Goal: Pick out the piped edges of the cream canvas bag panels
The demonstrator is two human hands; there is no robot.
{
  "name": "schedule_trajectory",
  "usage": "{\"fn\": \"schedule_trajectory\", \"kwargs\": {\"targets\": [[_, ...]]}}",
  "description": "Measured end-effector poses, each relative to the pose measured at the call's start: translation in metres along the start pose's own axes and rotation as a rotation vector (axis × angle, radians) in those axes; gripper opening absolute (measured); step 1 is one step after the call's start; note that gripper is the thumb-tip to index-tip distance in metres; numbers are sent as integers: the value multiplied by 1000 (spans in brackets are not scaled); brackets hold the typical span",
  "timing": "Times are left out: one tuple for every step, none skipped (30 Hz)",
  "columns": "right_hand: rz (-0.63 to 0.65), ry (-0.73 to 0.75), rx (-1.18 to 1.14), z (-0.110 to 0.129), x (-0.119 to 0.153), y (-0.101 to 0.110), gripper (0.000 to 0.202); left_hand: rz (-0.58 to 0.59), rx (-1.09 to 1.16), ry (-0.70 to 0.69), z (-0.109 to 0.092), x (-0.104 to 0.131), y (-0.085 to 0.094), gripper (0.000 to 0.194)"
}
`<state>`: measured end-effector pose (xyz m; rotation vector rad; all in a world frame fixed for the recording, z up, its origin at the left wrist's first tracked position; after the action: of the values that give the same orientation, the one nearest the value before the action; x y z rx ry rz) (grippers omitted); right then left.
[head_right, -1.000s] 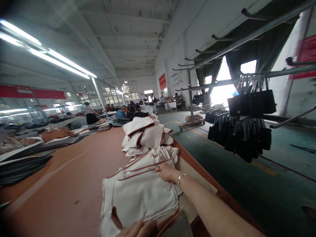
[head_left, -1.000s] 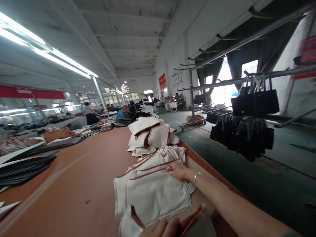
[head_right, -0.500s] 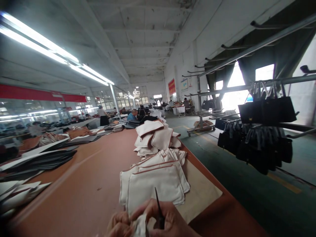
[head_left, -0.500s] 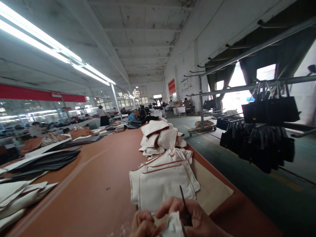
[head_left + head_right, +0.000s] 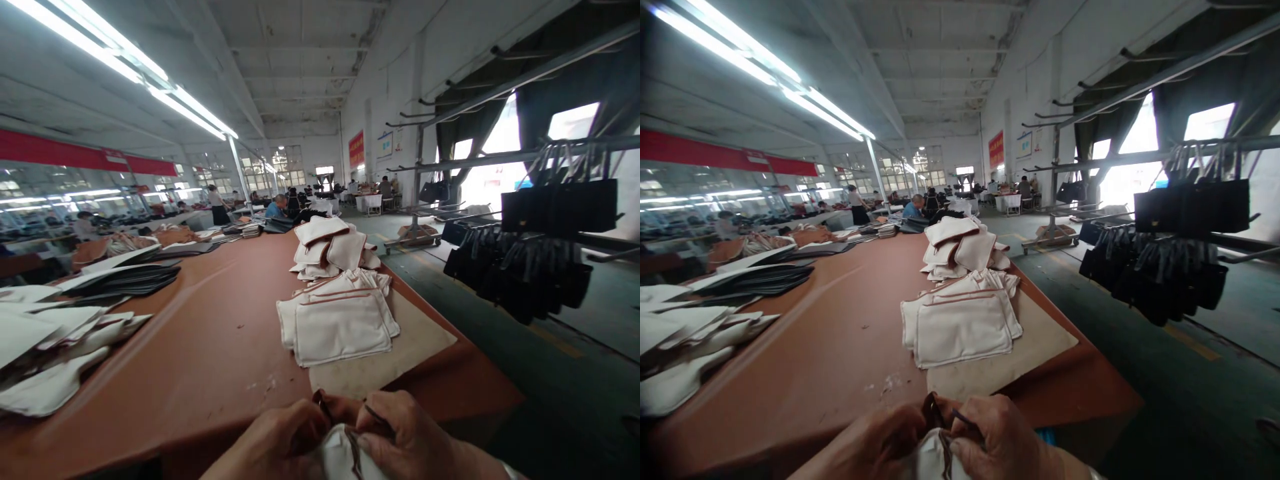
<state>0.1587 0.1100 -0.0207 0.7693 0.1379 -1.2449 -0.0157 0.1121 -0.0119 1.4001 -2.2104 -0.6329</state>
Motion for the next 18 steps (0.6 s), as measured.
{"fn": "schedule_trajectory", "kwargs": {"targets": [[7, 31, -25, 3, 3, -4, 16, 91, 94, -25, -9, 1, -13, 38], [12, 58, -37, 7, 5, -6, 19, 171, 182, -46, -17, 1, -25, 42], [10, 71, -37, 9, 7, -6, 21, 223, 259, -61, -21, 1, -34, 45], [1, 78, -25, 11, 8, -4, 21, 240, 329, -67, -22, -1, -40, 46], [-6, 85, -1, 14, 8, -1, 21, 234, 399, -68, -21, -3, -44, 47], [-10, 107, 36, 16, 8, 2, 20, 217, 471, -67, -18, -6, -47, 47], [-13, 154, 86, 21, 8, 4, 21, 215, 545, -61, -14, -8, -50, 47], [-15, 220, 140, 26, 8, 6, 23, 218, 617, -54, -11, -10, -54, 47], [-15, 289, 200, 31, 9, 6, 24, 223, 674, -48, -8, -12, -57, 47], [-16, 354, 262, 35, 10, 5, 24, 223, 707, -38, -6, -13, -60, 47], [-28, 409, 324, 37, 11, 4, 24, 211, 716, -24, -4, -15, -62, 47], [-52, 460, 384, 40, 12, 3, 23, 185, 711, -13, -2, -17, -63, 47], [-79, 507, 441, 42, 13, 2, 22, 154, 694, -4, -1, -18, -64, 47], [-98, 544, 489, 43, 14, 0, 21, 124, 672, 6, 0, -19, -64, 48], [-108, 571, 525, 44, 15, -2, 20, 100, 650, 19, 1, -20, -64, 49], [-104, 580, 548, 43, 16, -5, 19, 86, 638, 35, 2, -20, -64, 50], [-89, 575, 561, 42, 17, -8, 19, 87, 635, 53, 3, -20, -65, 52], [-68, 562, 568, 39, 18, -11, 19, 103, 633, 75, 3, -20, -66, 53]]}}
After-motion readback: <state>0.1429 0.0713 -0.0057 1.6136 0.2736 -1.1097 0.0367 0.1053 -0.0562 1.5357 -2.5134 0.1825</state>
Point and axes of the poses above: each hand's wrist, its own x-axis away from the middle knuckle, its own y-axis out of the back of the hand, z = x × y, the point moved 8 cm from there along -x, towards the middle knuckle, and after that the axes turned 8 degrees about -z, right-handed, at the moved point
